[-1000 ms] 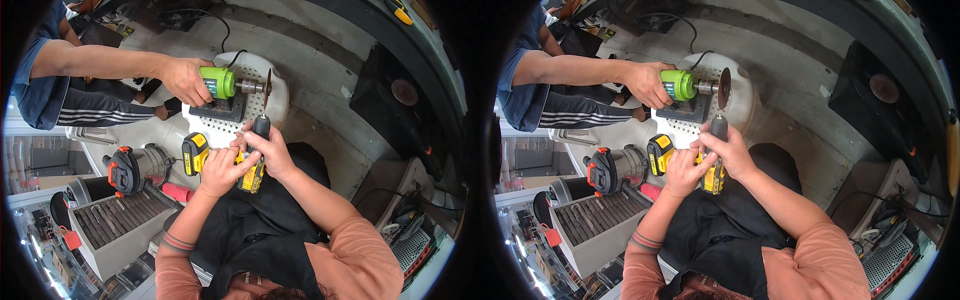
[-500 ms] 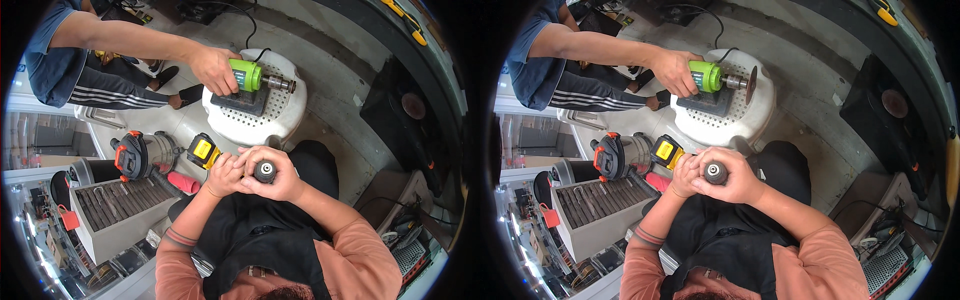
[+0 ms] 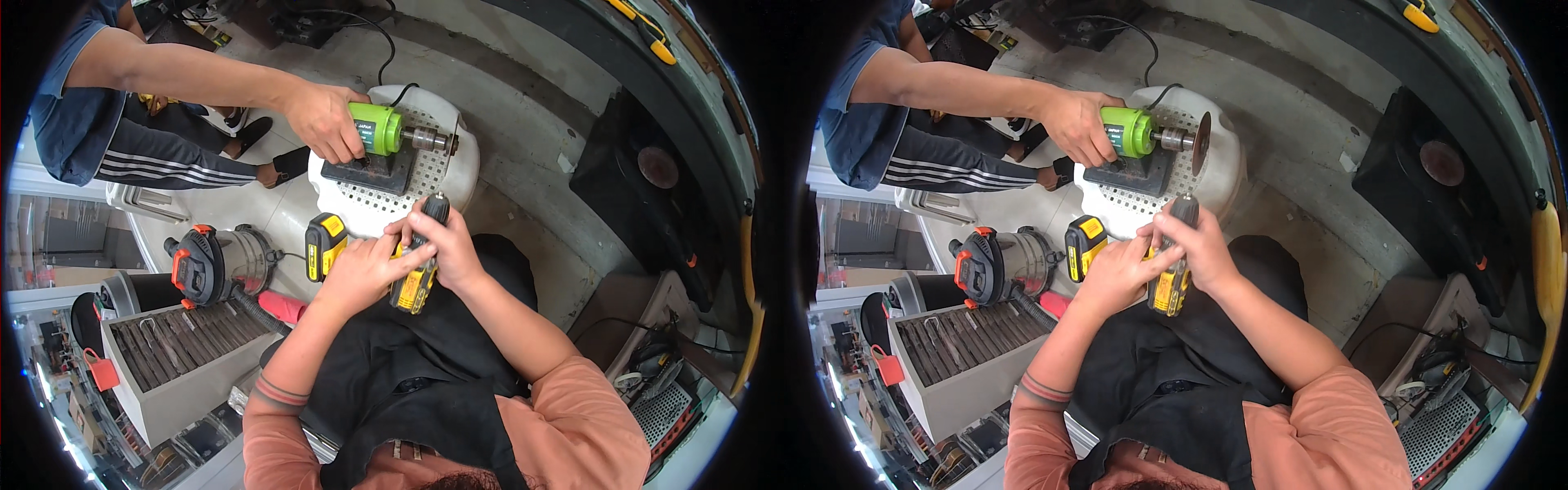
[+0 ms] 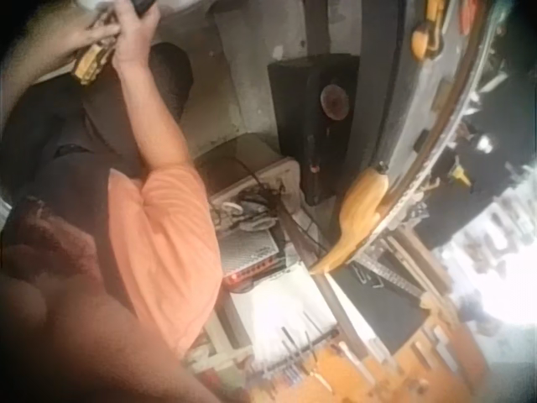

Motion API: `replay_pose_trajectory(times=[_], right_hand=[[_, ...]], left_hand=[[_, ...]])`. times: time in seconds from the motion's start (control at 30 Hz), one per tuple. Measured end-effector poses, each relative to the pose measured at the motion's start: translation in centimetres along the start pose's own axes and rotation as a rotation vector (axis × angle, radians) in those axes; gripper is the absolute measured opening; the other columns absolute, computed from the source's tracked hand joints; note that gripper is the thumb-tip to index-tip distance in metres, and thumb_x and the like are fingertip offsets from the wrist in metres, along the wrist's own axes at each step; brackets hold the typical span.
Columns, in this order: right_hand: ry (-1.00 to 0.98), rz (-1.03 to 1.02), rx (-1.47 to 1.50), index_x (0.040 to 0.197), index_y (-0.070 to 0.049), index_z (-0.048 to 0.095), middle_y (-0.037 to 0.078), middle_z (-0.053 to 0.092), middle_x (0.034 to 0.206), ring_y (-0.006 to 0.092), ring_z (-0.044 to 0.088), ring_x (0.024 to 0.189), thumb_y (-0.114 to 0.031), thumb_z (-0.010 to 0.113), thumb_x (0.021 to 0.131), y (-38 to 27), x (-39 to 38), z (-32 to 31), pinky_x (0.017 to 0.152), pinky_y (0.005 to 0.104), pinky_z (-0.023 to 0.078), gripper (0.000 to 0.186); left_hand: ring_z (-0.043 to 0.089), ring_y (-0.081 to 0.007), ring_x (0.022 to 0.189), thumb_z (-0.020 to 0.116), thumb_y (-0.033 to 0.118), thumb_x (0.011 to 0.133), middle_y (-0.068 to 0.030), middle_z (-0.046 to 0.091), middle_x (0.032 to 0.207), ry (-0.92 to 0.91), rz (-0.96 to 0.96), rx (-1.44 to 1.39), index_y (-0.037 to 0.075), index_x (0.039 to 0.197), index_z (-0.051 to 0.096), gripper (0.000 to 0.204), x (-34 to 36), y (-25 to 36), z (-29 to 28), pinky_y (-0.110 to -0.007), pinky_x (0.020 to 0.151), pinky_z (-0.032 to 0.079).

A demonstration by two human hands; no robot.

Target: The person sharpens a small metal tool on a sanding block and then uses a bench grinder to refine the tip. They repeatedly inspect the tool between sharpening steps.

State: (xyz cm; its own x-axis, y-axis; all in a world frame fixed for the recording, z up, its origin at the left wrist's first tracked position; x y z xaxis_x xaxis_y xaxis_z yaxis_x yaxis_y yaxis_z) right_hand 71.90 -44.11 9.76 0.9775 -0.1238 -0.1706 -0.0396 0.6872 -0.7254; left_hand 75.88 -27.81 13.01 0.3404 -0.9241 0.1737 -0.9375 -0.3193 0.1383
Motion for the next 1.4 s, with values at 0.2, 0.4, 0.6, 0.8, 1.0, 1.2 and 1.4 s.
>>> replay_pose_trajectory(times=[0.2,0.4,0.6,0.8,1.0,1.2,1.4], right_hand=[[0.063,0.077,0.075,0.108,-0.006,0.063,0.006,0.067,0.082,0.0263,0.075,0.107,-0.025,0.071,0.103,-0.1,1.1,-0.8,0.096,0.0403,0.058,0.022],[0.058,0.093,0.056,0.109,-0.007,0.061,0.006,0.066,0.082,0.0278,0.076,0.106,-0.028,0.072,0.103,-0.1,1.0,-1.0,0.096,0.0421,0.059,0.024],[0.054,0.108,0.046,0.111,-0.007,0.061,0.006,0.066,0.082,0.0280,0.077,0.106,-0.029,0.073,0.102,-0.1,1.1,-1.0,0.096,0.0417,0.060,0.026],[0.076,0.103,0.044,0.112,-0.006,0.062,0.006,0.066,0.082,0.0284,0.077,0.105,-0.028,0.073,0.102,0.0,1.4,-1.1,0.094,0.0420,0.061,0.027],[0.081,0.108,0.048,0.111,-0.006,0.062,0.005,0.066,0.082,0.0288,0.077,0.105,-0.029,0.073,0.102,-0.2,1.3,-1.0,0.094,0.0422,0.060,0.027],[0.091,0.112,0.055,0.109,-0.006,0.063,0.005,0.066,0.082,0.0286,0.077,0.106,-0.029,0.072,0.103,-0.3,1.4,-0.9,0.095,0.0419,0.060,0.026],[0.099,0.118,0.056,0.109,-0.006,0.063,0.005,0.066,0.083,0.0277,0.077,0.104,-0.029,0.072,0.103,-0.3,1.4,-0.8,0.095,0.0412,0.059,0.026]], left_hand=[[0.071,-0.0275,0.073,0.073,0.006,0.084,-0.0096,0.064,0.100,-0.047,-0.030,-0.028,0.034,0.156,0.055,0.080,1.4,-0.1,-0.5,-0.042,0.064,0.057],[0.071,-0.0271,0.074,0.074,0.001,0.078,-0.0094,0.066,0.101,-0.057,-0.026,-0.017,0.034,0.156,0.054,0.087,1.4,-0.2,-0.3,-0.041,0.065,0.056],[0.072,-0.0270,0.077,0.075,-0.002,0.073,-0.0095,0.070,0.110,-0.023,-0.026,-0.026,0.033,0.155,0.056,0.092,1.1,-0.4,0.2,-0.041,0.065,0.056],[0.072,-0.0270,0.078,0.075,-0.003,0.072,-0.0096,0.071,0.110,-0.009,-0.027,-0.028,0.034,0.155,0.056,0.093,1.6,-0.5,-0.2,-0.041,0.065,0.056],[0.072,-0.0268,0.077,0.075,-0.003,0.072,-0.0101,0.071,0.111,-0.048,-0.030,-0.014,0.035,0.155,0.056,0.094,1.5,-0.6,0.0,-0.041,0.065,0.057],[0.073,-0.0265,0.077,0.074,-0.003,0.072,-0.0104,0.072,0.114,-0.019,-0.031,-0.037,0.035,0.155,0.056,0.093,1.7,-0.6,-0.1,-0.041,0.065,0.057],[0.073,-0.0261,0.077,0.074,-0.003,0.073,-0.0095,0.072,0.114,-0.050,-0.041,-0.006,0.035,0.155,0.057,0.091,1.7,-0.7,0.0,-0.041,0.065,0.057]])
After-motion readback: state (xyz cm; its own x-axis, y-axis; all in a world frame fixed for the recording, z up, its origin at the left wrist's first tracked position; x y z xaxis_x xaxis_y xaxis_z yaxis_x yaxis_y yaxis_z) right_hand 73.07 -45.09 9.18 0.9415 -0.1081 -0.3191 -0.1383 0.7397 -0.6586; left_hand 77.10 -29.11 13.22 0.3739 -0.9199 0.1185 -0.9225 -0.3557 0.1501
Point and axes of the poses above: each hand's wrist, its own x-axis towards the middle knuckle, its own z-axis out of the palm, y = z × x, the point moved 3 cm from there along x, towards the middle knuckle
